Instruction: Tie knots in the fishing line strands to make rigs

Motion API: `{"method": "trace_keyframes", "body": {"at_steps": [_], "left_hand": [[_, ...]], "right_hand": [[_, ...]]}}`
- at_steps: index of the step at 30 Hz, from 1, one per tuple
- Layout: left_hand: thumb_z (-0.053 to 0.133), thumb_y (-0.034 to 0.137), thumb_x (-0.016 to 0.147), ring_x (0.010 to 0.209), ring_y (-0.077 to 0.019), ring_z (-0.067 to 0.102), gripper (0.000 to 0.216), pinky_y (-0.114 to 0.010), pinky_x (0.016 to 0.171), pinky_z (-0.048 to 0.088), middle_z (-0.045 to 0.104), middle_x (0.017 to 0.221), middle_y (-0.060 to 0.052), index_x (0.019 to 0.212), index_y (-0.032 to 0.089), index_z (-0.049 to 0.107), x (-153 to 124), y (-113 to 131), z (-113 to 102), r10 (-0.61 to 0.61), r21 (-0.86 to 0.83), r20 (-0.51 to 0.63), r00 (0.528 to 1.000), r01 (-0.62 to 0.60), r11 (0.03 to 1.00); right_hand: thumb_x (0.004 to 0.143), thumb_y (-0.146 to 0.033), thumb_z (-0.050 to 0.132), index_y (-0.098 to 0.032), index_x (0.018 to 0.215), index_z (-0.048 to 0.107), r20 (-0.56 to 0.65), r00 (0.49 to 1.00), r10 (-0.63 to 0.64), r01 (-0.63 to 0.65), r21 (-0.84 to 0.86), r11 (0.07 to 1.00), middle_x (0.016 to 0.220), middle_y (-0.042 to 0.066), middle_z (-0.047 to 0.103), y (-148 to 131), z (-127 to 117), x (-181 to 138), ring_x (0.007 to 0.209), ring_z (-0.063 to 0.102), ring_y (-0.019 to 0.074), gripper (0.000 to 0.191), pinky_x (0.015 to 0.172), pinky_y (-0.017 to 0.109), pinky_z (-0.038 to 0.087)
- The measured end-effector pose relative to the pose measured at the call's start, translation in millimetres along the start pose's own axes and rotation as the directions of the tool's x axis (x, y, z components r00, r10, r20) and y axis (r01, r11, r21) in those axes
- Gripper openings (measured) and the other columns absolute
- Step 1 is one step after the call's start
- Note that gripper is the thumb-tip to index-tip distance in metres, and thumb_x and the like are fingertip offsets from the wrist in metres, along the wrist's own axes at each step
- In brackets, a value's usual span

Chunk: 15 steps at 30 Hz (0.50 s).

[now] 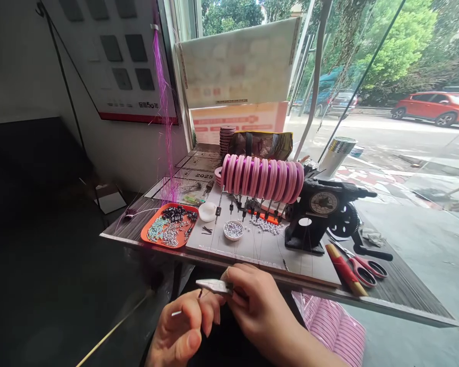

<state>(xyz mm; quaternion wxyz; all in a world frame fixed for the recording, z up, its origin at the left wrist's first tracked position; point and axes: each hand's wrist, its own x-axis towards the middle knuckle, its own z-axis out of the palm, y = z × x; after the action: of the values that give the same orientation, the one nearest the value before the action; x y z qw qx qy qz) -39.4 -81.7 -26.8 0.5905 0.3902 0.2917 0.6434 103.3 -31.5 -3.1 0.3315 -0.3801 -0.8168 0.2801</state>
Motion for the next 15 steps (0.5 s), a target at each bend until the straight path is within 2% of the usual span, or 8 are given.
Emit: {"method": "trace_keyframes", "body": {"at_steps": [3, 6, 9, 15], "left_hand": [[0.070, 0.035, 0.067, 0.060, -0.0185, 0.046, 0.024, -0.037, 0.073, 0.038, 0.046, 0.053, -0.002, 0.051, 0.021, 0.058, 3, -3, -5, 0.078, 0.087, 0.068, 0.995, -0.084, 0.993], [0.065, 0.032, 0.070, 0.061, -0.0178, 0.045, 0.021, -0.038, 0.075, 0.039, 0.044, 0.055, 0.000, 0.057, 0.021, 0.053, 5, -7, -13, 0.170, 0.154, 0.198, 0.965, -0.201, 0.967], [0.061, 0.029, 0.072, 0.065, -0.0179, 0.046, 0.018, -0.038, 0.076, 0.040, 0.043, 0.058, 0.000, 0.062, 0.022, 0.048, 6, -9, -18, 0.205, 0.188, 0.287, 0.936, -0.265, 0.946], [0.060, 0.031, 0.074, 0.065, -0.0173, 0.048, 0.021, -0.038, 0.077, 0.042, 0.044, 0.058, 0.000, 0.060, 0.021, 0.047, 1, -9, -16, 0.181, 0.234, 0.267, 0.947, -0.246, 0.941]], "right_hand": [[0.071, -0.018, 0.051, -0.019, 0.059, 0.039, 0.102, 0.970, 0.220, -0.241, 0.299, 0.923, 0.056, -0.005, 0.031, -4, -3, 1, 0.052, 0.028, 0.0096, 0.017, 0.046, 0.021, 0.024], [0.066, -0.019, 0.056, -0.018, 0.060, 0.044, 0.156, 0.928, 0.339, -0.373, 0.418, 0.828, 0.057, -0.005, 0.033, -7, -5, 2, 0.056, 0.031, 0.0101, 0.014, 0.049, 0.021, 0.027], [0.064, -0.018, 0.058, -0.018, 0.059, 0.046, 0.156, 0.914, 0.375, -0.403, 0.472, 0.784, 0.057, -0.005, 0.035, -9, -7, 1, 0.058, 0.032, 0.0103, 0.013, 0.052, 0.021, 0.028], [0.061, -0.016, 0.057, -0.017, 0.061, 0.049, 0.209, 0.905, 0.371, -0.423, 0.543, 0.726, 0.059, -0.004, 0.044, -15, 4, 5, 0.059, 0.039, 0.0106, 0.009, 0.055, 0.020, 0.031]]}}
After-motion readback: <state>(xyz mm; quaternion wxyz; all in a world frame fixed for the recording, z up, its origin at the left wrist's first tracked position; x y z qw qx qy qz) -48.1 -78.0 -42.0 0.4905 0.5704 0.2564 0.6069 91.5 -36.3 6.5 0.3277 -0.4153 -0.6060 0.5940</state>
